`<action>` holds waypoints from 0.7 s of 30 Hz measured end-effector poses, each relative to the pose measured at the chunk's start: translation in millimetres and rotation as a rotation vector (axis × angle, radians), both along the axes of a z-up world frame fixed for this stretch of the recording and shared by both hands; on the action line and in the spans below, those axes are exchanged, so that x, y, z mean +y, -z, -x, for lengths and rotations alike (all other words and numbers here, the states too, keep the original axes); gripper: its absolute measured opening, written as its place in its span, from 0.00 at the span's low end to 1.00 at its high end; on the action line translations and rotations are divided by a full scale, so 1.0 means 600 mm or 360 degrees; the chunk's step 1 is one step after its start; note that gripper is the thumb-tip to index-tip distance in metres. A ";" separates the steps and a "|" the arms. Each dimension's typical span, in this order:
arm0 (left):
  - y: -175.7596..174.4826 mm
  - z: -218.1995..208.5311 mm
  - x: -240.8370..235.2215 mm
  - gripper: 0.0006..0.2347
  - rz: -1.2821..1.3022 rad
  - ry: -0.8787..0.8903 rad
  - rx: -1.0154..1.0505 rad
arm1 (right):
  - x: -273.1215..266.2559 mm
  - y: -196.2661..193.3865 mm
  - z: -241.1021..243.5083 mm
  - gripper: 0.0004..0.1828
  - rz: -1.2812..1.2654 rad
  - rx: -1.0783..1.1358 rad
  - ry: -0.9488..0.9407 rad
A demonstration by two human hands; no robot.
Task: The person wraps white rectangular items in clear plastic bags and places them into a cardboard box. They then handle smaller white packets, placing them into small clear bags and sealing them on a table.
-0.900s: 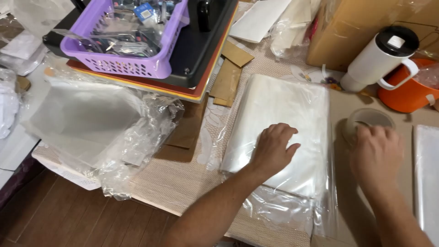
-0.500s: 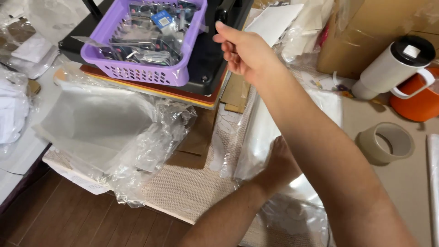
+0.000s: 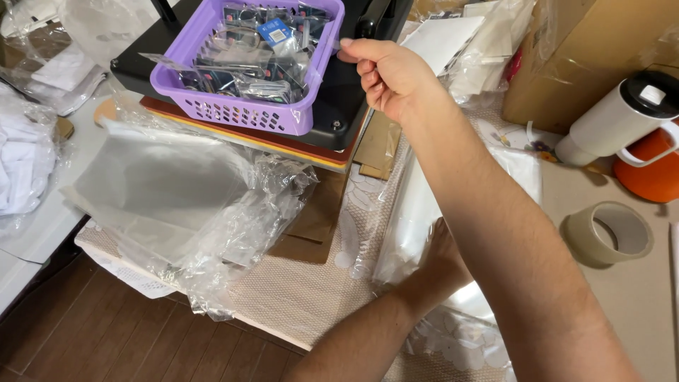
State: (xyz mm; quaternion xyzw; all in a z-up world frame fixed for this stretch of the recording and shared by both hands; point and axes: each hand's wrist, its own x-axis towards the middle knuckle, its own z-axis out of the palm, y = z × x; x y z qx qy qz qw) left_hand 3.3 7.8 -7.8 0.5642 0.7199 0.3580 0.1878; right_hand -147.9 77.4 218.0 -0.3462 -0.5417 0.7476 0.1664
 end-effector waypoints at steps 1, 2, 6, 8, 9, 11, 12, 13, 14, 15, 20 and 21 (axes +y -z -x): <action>-0.001 0.000 0.001 0.13 -0.0003 0.0001 0.0001 | -0.002 -0.003 -0.003 0.17 -0.0003 0.0001 0.0001; -0.002 0.001 0.001 0.14 0.0099 0.0021 -0.0040 | -0.005 -0.007 -0.005 0.17 -0.0015 -0.0015 0.0033; 0.006 0.000 0.006 0.18 0.0245 0.0078 -0.0073 | -0.007 -0.009 -0.009 0.15 -0.0029 -0.0058 0.0119; 0.003 0.001 0.004 0.24 0.0281 0.0095 -0.0123 | -0.002 0.000 -0.008 0.13 -0.0013 -0.0070 0.0152; 0.001 0.001 0.002 0.30 0.0317 0.0111 -0.0174 | 0.000 0.004 -0.007 0.12 0.0003 -0.0081 0.0184; 0.002 0.000 -0.002 0.26 0.0251 0.0115 -0.0151 | -0.012 -0.006 -0.015 0.23 0.0003 -0.0094 0.0111; 0.002 0.000 -0.003 0.22 0.0190 0.0118 -0.0127 | -0.019 -0.012 -0.019 0.36 0.0006 -0.0106 0.0037; 0.000 0.001 -0.002 0.22 0.0187 0.0117 -0.0126 | -0.008 -0.005 -0.011 0.36 0.0003 -0.0106 0.0036; 0.000 0.001 -0.003 0.21 0.0201 0.0115 -0.0115 | 0.000 0.002 -0.003 0.31 0.0029 -0.0052 0.0003; 0.000 0.001 -0.004 0.21 0.0216 0.0114 -0.0104 | 0.009 0.010 0.004 0.26 0.0055 0.0002 -0.0030; -0.006 0.002 0.000 0.18 0.0276 0.0121 -0.0048 | 0.010 0.006 0.013 0.09 -0.0036 0.0037 0.0067; -0.007 0.002 0.000 0.17 0.0296 0.0119 -0.0033 | 0.007 0.003 0.013 0.08 -0.0044 0.0039 0.0101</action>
